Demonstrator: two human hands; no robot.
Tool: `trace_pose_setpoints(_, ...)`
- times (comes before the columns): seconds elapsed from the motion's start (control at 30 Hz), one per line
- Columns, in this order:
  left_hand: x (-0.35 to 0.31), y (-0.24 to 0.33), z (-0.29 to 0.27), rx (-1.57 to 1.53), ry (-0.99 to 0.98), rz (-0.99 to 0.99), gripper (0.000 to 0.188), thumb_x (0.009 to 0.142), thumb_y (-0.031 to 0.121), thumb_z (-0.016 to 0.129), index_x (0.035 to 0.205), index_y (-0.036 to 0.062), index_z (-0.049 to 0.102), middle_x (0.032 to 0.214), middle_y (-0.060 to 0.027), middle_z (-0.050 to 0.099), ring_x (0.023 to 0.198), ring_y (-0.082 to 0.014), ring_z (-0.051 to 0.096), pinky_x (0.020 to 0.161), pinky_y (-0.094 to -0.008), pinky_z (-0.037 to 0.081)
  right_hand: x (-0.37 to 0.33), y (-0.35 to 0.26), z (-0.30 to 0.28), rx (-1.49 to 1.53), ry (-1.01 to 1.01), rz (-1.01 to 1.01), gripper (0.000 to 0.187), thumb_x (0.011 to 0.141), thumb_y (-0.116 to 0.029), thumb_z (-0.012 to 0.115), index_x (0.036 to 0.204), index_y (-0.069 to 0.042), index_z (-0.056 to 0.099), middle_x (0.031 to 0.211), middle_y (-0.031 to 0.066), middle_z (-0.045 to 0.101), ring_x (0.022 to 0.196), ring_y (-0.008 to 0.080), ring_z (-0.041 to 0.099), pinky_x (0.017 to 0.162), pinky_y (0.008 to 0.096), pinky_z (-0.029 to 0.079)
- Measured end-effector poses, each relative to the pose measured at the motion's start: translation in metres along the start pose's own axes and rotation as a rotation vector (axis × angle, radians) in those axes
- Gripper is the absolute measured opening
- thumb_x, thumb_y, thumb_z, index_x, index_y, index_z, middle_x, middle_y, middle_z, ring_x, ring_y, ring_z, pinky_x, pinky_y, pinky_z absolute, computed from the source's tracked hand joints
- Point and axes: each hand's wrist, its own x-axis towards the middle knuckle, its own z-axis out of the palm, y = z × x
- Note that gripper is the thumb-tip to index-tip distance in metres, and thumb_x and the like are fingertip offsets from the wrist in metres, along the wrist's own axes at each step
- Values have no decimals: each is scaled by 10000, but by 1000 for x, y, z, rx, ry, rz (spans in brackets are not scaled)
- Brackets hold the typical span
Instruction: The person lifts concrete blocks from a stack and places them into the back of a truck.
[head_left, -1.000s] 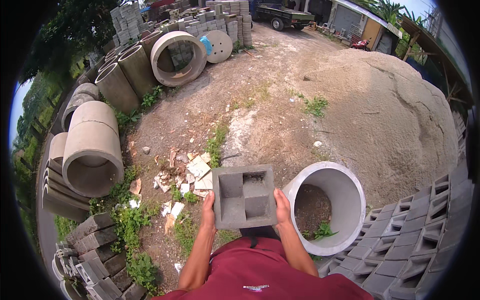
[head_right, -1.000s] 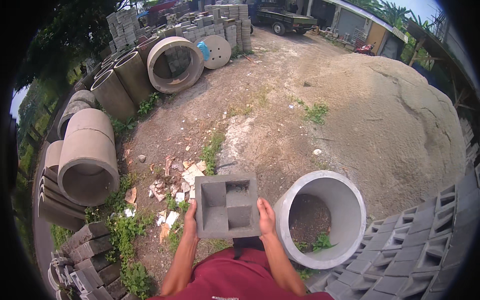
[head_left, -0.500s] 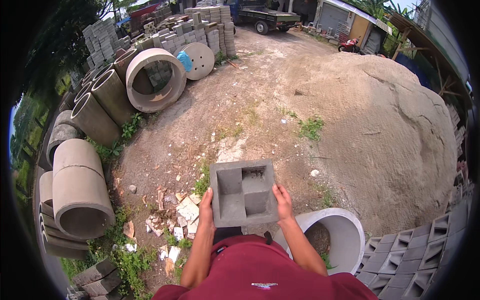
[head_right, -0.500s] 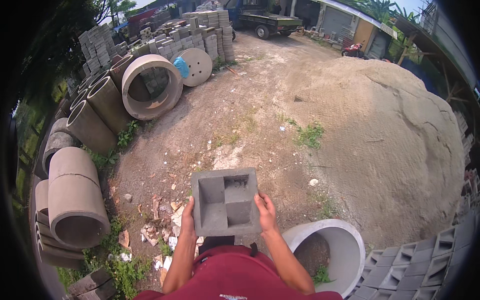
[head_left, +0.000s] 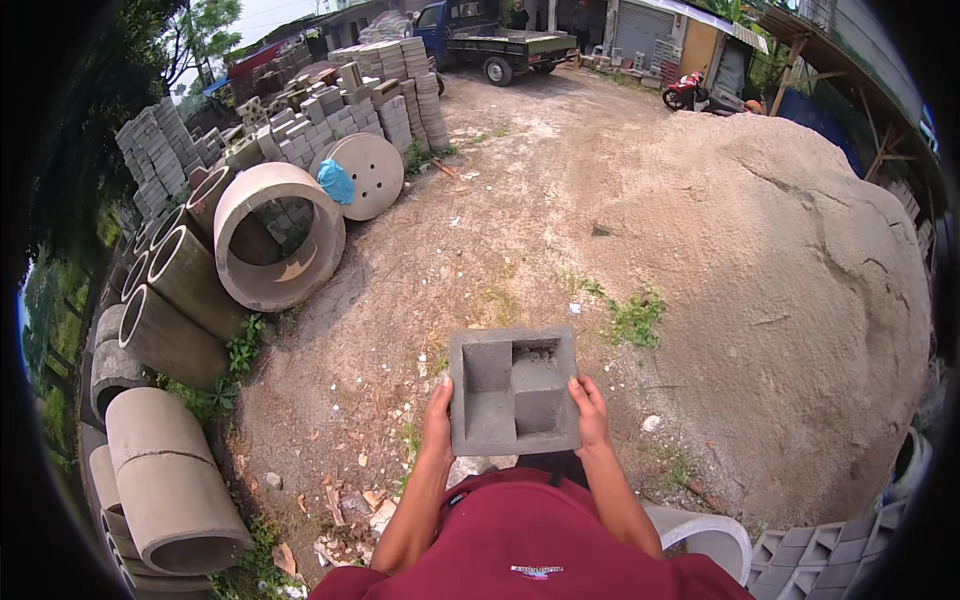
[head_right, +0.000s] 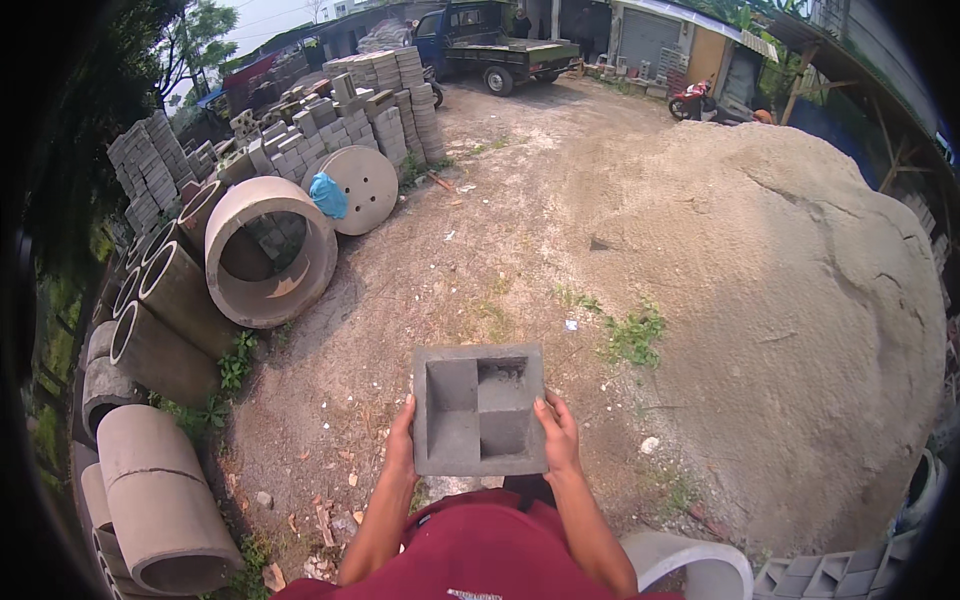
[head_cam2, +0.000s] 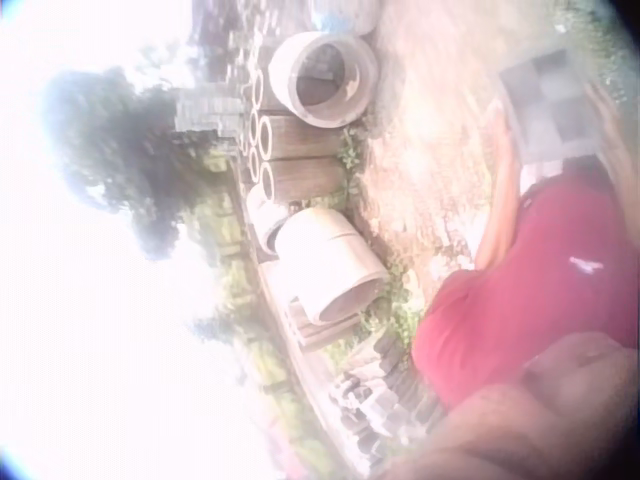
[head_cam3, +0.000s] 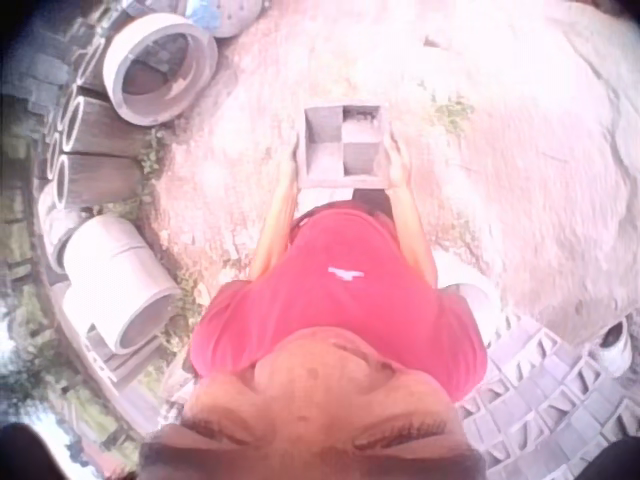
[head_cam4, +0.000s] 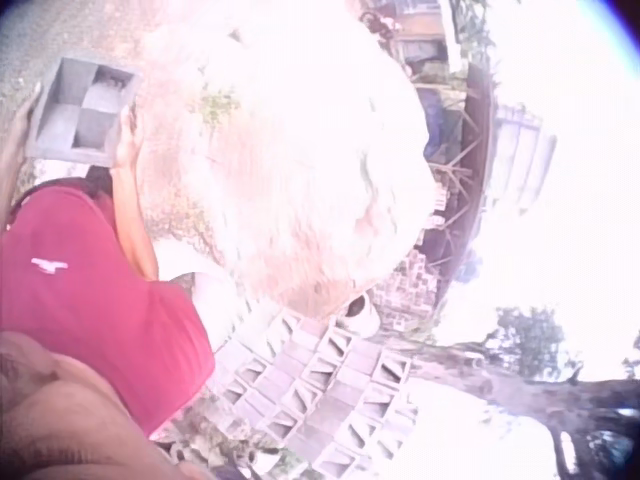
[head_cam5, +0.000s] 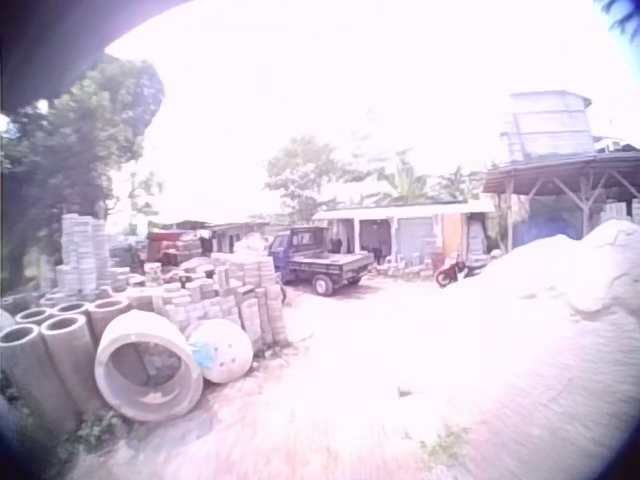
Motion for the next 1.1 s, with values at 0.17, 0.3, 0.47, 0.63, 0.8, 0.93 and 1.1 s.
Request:
trace_pose_setpoints(0.17,152,17,59,-3,-17,-3,445,977,399,497,1231,37,549,1134,-102,627,997,-198,627,885,-349,504,148,-30,4,57,-29,-17,491,933,-242,635,1322,12,475,1143,108,617,1042,168,595,890,313,486)
trace_pose_setpoints(0.3,274,31,112,42,-41,4,444,970,394,508,1231,37,553,1124,-105,632,983,-199,627,878,-340,501,286,-56,-4,0,-23,-26,495,931,-231,638,1329,8,469,1169,115,614,1056,175,595,905,315,482)
trace_pose_setpoints(0.47,405,48,177,20,-30,6,503,953,421,511,1277,37,531,1173,-122,619,1038,-238,622,908,-378,508,422,-111,4,-9,-19,-1,512,921,-235,653,1331,10,467,1188,122,610,1074,176,585,913,311,469)
trace_pose_setpoints(0.63,510,80,232,-119,-18,-74,418,963,348,530,1253,47,547,1150,-100,627,1002,-210,632,875,-368,521,540,-148,21,-34,-19,-21,510,922,-228,651,1329,18,466,1183,119,609,1077,175,582,906,304,466)
trace_pose_setpoints(0.8,652,103,260,-85,-30,-67,433,957,366,530,1244,42,547,1131,-101,633,1012,-211,628,874,-360,520,684,-154,35,-37,-3,-9,504,921,-222,648,1324,21,468,1165,111,615,1054,171,593,892,300,471)
trace_pose_setpoints(0.93,784,126,279,-74,-66,-10,422,958,367,530,1228,44,558,1112,-96,635,993,-201,625,859,-352,518,814,-154,61,-70,43,-55,325,948,-217,593,1205,-26,534,1065,70,639,949,158,628,826,297,505)
trace_pose_setpoints(1.1,929,187,315,-14,-56,-30,399,963,354,533,1216,45,557,1100,-80,627,979,-180,617,846,-332,510,959,-174,113,-6,12,-55,325,952,-233,582,1200,-29,531,1070,72,637,956,161,626,826,306,505)
